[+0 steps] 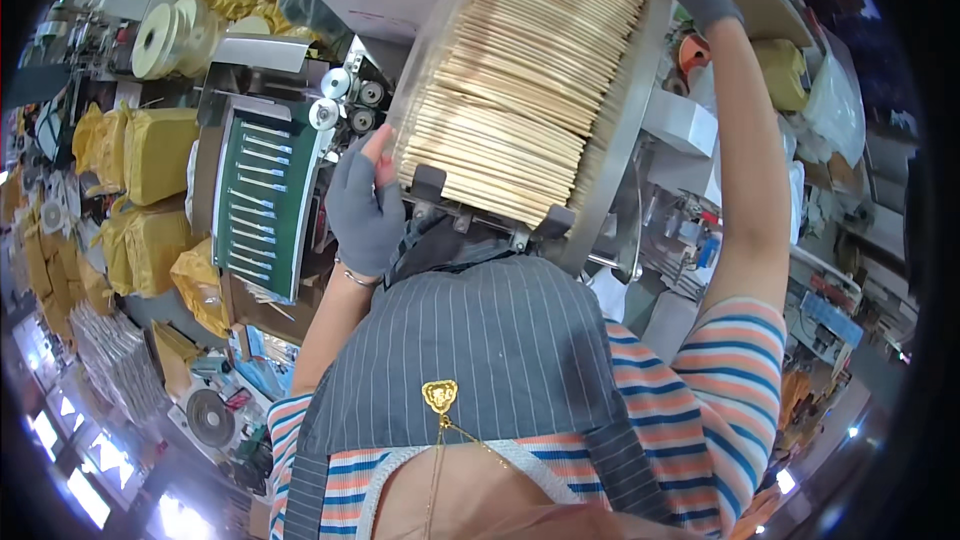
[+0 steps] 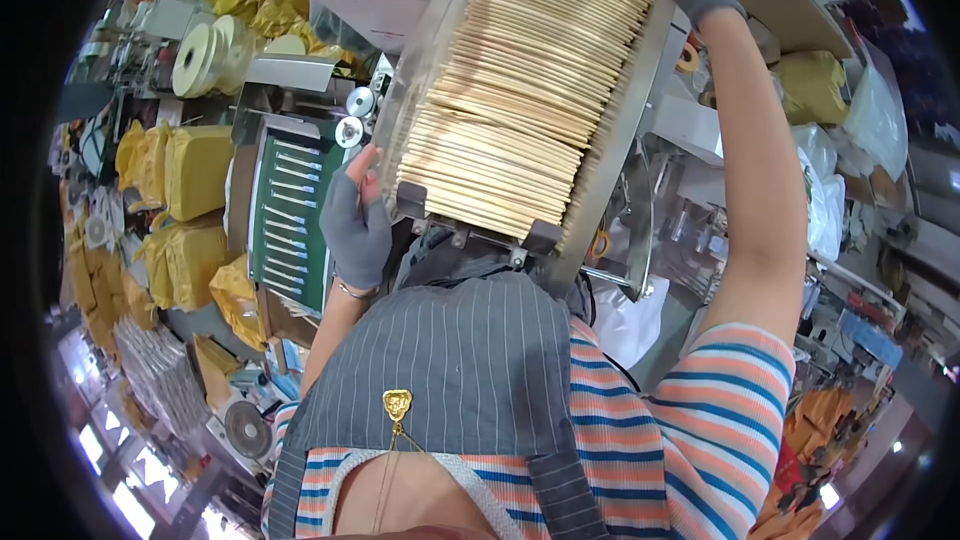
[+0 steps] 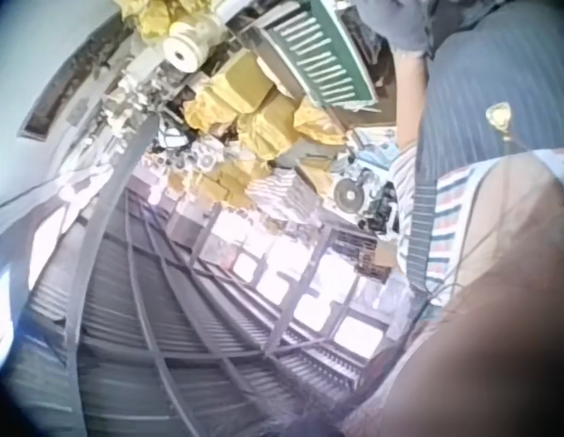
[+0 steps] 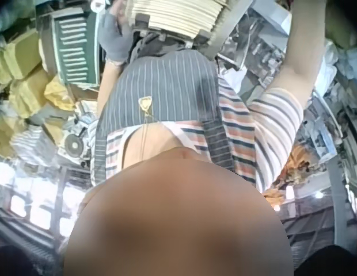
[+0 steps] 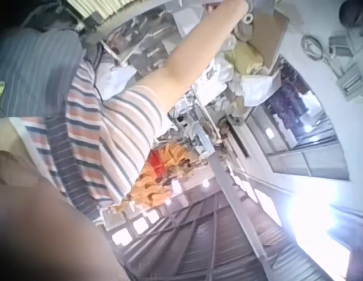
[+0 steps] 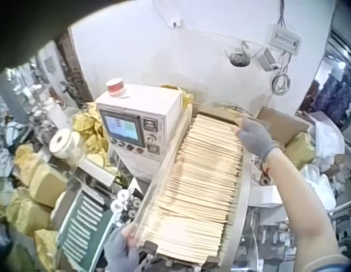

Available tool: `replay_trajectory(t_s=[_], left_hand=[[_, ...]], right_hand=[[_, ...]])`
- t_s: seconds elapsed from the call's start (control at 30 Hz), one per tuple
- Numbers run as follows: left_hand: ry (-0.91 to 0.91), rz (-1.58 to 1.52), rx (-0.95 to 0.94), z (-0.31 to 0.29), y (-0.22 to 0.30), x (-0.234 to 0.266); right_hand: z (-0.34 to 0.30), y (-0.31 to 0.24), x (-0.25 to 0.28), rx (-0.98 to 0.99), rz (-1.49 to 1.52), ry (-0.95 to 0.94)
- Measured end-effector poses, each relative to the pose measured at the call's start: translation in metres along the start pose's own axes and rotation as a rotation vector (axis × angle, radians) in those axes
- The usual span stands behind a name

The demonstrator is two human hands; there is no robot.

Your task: Gathering bundles of wooden chopsticks and loading them into a packaging machine while also manually sorting packaged units into sleeves.

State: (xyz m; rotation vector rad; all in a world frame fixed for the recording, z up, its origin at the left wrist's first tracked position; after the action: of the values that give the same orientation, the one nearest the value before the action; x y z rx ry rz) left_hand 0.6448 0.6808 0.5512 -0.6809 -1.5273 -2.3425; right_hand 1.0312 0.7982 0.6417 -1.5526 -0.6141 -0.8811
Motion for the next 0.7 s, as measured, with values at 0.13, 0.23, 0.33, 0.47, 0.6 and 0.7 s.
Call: replay_trajectory(t_s=[0.13,0.23,0.33,0.47,0.6,0.7], left_hand=[[-0.004,0.03,-0.006,0.001,0.0,-0.003],[0.021,0.035,-0.044,0.0,-0.006,-0.004],[0.0,0.047,-0.072,0.004,-0.004,-0.004],[-0.004,0.059,-0.043,0.002,-0.007,-0.005],[0.024,0.062,-0.025,0.002,-0.012,-0.007],[0.024,0.072,-0.037,0.006,-0.012,-0.01]], right_hand=[[0.088,0.062,-0.038,-0.012,-0.661,0.117],[0.114,0.064,-0.066,-0.006,-0.729,0.083],[0.119,0.051,-0.076,-0.058,-0.67,-0.003],[0.071,-0.008,-0.107,0.561,-0.186,0.017],[-0.06,-0.077,-0.164,0.528,-0.266,-0.526],[-0.066,-0.061,-0.186,0.381,-0.353,-0.487]])
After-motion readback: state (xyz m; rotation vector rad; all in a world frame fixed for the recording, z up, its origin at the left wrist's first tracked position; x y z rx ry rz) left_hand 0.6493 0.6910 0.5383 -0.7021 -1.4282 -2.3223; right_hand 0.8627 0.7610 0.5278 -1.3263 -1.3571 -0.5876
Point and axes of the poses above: each hand's wrist, its own z-axis towards the middle knuckle, its own x-axis out of the back of the hand, y = z × x, the point moved 3 cm from there along z, towards the middle knuckle, and after that the axes turned 6 degrees about -z, right-handed, at the moved point
